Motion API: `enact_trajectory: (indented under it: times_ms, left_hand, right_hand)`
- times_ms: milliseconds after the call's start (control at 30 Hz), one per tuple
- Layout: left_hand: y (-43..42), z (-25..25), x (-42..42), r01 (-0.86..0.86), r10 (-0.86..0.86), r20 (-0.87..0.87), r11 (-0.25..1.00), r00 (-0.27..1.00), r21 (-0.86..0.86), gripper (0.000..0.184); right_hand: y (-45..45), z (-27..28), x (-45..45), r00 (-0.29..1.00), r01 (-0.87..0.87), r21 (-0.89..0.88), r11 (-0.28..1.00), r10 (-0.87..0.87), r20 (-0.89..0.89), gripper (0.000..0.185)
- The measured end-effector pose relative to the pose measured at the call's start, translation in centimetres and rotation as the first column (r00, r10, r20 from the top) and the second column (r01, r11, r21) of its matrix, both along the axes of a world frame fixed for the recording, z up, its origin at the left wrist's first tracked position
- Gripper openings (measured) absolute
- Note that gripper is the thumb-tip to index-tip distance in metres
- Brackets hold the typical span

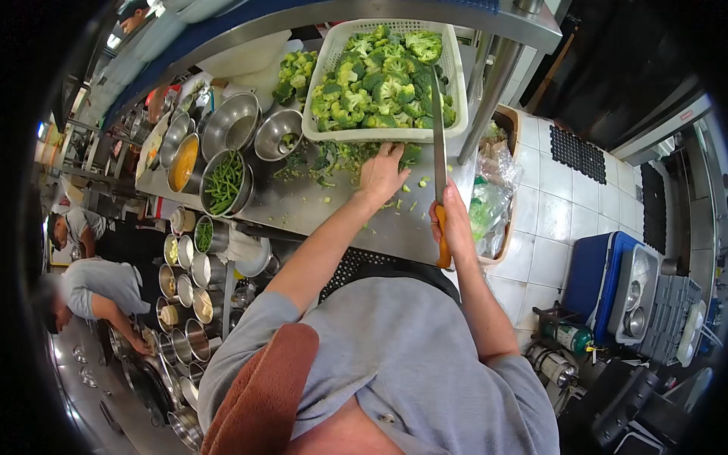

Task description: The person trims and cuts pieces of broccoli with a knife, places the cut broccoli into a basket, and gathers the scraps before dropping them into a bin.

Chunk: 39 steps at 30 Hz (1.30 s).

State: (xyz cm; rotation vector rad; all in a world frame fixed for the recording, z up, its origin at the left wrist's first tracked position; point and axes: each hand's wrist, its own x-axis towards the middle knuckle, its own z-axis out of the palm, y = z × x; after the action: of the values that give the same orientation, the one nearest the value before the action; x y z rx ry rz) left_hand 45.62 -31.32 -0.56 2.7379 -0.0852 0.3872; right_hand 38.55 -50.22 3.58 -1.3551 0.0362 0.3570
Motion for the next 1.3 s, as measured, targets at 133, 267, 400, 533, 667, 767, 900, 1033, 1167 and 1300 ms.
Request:
enact_trajectory:
  times_ms: [133, 267, 400, 533, 667, 767, 900, 1033, 1167, 1300]
  left_hand:
    - [0.7, -1.4, 0.5, -0.09, 0.088, 0.117, 0.996, 0.989, 0.017, 0.042]
    - [4.3, -1.6, -2.4, -0.104, -0.077, -0.161, 0.487, 0.984, -0.867, 0.039]
    - [7.6, -0.6, -7.2, -0.158, -0.317, -0.054, -0.311, 0.947, -0.937, 0.039]
    - [8.1, 1.7, -10.3, -0.118, -0.309, 0.097, -0.608, 0.946, -0.785, 0.038]
    - [8.4, 0.7, -11.3, -0.049, -0.238, 0.08, -0.493, 0.968, -0.869, 0.041]
    - [8.2, 1.8, -12.1, 0.008, -0.121, 0.048, -0.305, 0.991, -0.952, 0.036]
    - [8.3, 4.3, -13.0, 0.053, 0.139, 0.132, 0.466, 0.981, -0.883, 0.038]
    - [7.6, 7.0, -13.8, -0.087, 0.287, 0.298, 0.837, 0.91, -0.541, 0.042]
    - [6.7, 7.4, -13.8, -0.08, 0.315, 0.396, 0.857, 0.863, -0.509, 0.039]
    - [6.0, 7.3, -13.9, -0.06, 0.288, 0.446, 0.887, 0.847, -0.458, 0.037]
  right_hand:
    - [0.3, 0.4, 0.3, 0.999, -0.046, -0.022, 0.999, 0.046, -0.016, 0.055]
    - [0.1, -1.0, 0.6, 0.995, -0.1, -0.033, 0.994, 0.1, -0.001, 0.066]
    - [1.4, -0.7, 0.6, 0.983, -0.183, -0.058, 0.981, 0.183, -0.006, 0.068]
    - [3.2, 0.3, 0.7, 0.951, -0.303, -0.136, 0.943, 0.308, 0.024, 0.068]
    - [5.1, 1.4, 0.4, 0.925, -0.376, -0.133, 0.917, 0.38, 0.005, 0.066]
    - [6.1, 2.2, 0.3, 0.91, -0.41, -0.126, 0.903, 0.415, 0.017, 0.062]
    - [6.8, 2.9, -0.4, 0.848, -0.496, -0.132, 0.858, 0.511, 0.138, 0.057]
    - [7.9, 3.5, -1.1, 0.78, -0.448, -0.309, 0.839, 0.536, 0.324, 0.059]
    - [8.1, 4.4, -1.5, 0.742, -0.432, -0.372, 0.821, 0.558, 0.371, 0.06]
    - [8.0, 4.5, -1.6, 0.75, -0.435, -0.39, 0.812, 0.566, 0.342, 0.059]
